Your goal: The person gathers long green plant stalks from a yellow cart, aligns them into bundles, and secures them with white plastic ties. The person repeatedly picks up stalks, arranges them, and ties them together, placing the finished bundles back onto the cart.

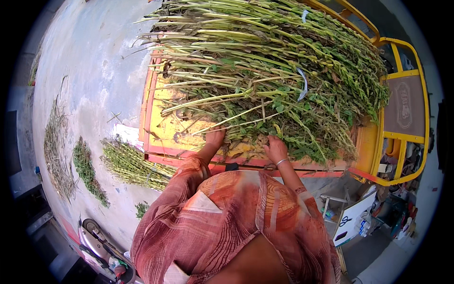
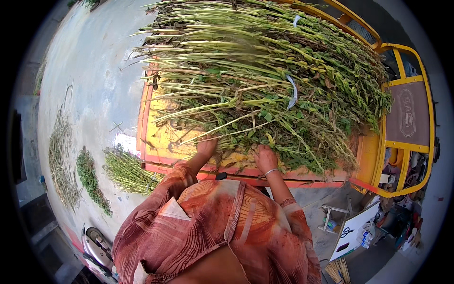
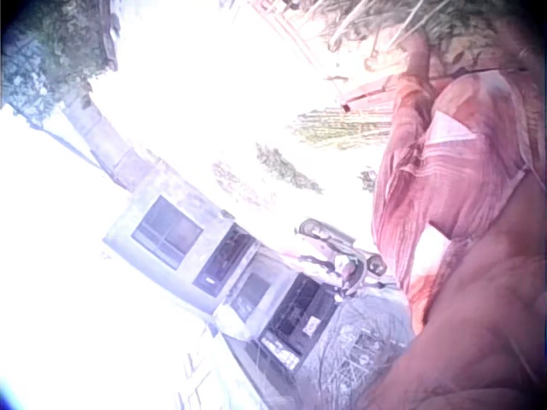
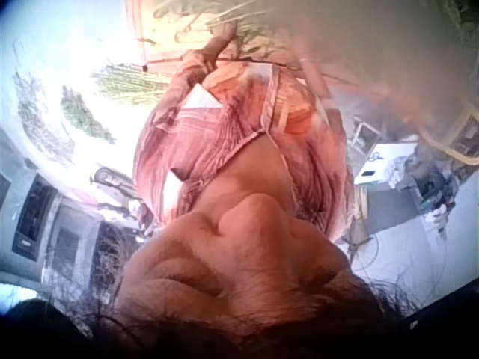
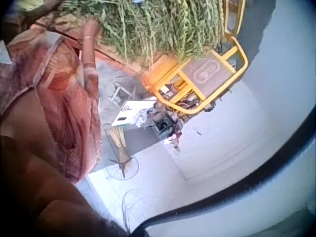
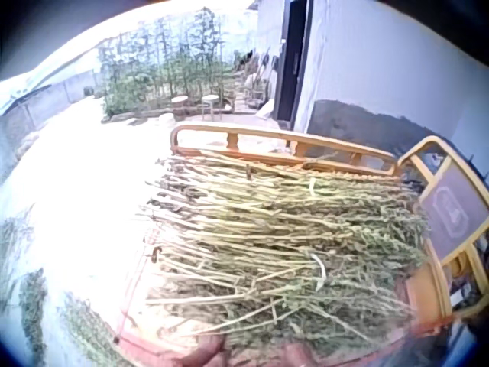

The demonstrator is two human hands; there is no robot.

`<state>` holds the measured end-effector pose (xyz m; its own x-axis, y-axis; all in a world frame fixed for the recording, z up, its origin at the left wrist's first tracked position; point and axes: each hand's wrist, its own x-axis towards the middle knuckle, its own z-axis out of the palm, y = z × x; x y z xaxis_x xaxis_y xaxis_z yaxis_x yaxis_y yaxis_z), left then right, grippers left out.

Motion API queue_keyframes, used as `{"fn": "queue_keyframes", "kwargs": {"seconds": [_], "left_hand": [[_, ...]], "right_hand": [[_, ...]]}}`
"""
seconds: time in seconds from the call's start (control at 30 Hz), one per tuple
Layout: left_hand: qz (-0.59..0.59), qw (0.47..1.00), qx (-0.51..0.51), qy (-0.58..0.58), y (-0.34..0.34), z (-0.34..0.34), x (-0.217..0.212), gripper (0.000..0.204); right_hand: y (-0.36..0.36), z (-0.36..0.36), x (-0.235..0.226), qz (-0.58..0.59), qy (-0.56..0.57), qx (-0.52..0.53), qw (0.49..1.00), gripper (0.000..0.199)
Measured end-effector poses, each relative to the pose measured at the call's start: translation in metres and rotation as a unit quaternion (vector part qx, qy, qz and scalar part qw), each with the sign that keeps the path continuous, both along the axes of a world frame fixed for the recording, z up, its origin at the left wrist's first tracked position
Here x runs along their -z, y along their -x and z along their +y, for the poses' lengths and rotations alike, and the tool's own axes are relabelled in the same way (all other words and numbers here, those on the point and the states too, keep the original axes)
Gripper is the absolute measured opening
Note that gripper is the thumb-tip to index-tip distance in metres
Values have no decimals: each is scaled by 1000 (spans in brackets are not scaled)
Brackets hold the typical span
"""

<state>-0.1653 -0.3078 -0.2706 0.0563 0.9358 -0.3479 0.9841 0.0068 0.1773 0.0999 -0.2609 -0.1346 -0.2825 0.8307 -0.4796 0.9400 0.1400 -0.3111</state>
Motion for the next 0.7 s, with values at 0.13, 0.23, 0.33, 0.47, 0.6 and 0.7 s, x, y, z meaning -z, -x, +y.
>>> {"fn": "queue_keyframes", "kwargs": {"seconds": [0.13,0.23,0.33,0.47,0.6,0.7], "left_hand": [[-70,996,-22,56,7,-2,-21,93],[-183,976,-111,49,24,-5,-36,98],[-322,911,-258,4,42,-2,-51,98],[-541,741,-396,-32,57,-5,-25,97],[-715,481,-508,-11,57,0,-8,93],[-697,389,-603,-18,57,19,-48,90]], "right_hand": [[56,16,19,19,-46,-122,991,57],[106,37,13,-34,-94,-163,982,60],[134,53,28,-24,-166,-159,973,84],[152,72,42,-91,-82,-183,975,90],[146,80,54,-78,-2,-215,974,85],[126,82,56,-82,49,-247,964,78]]}}
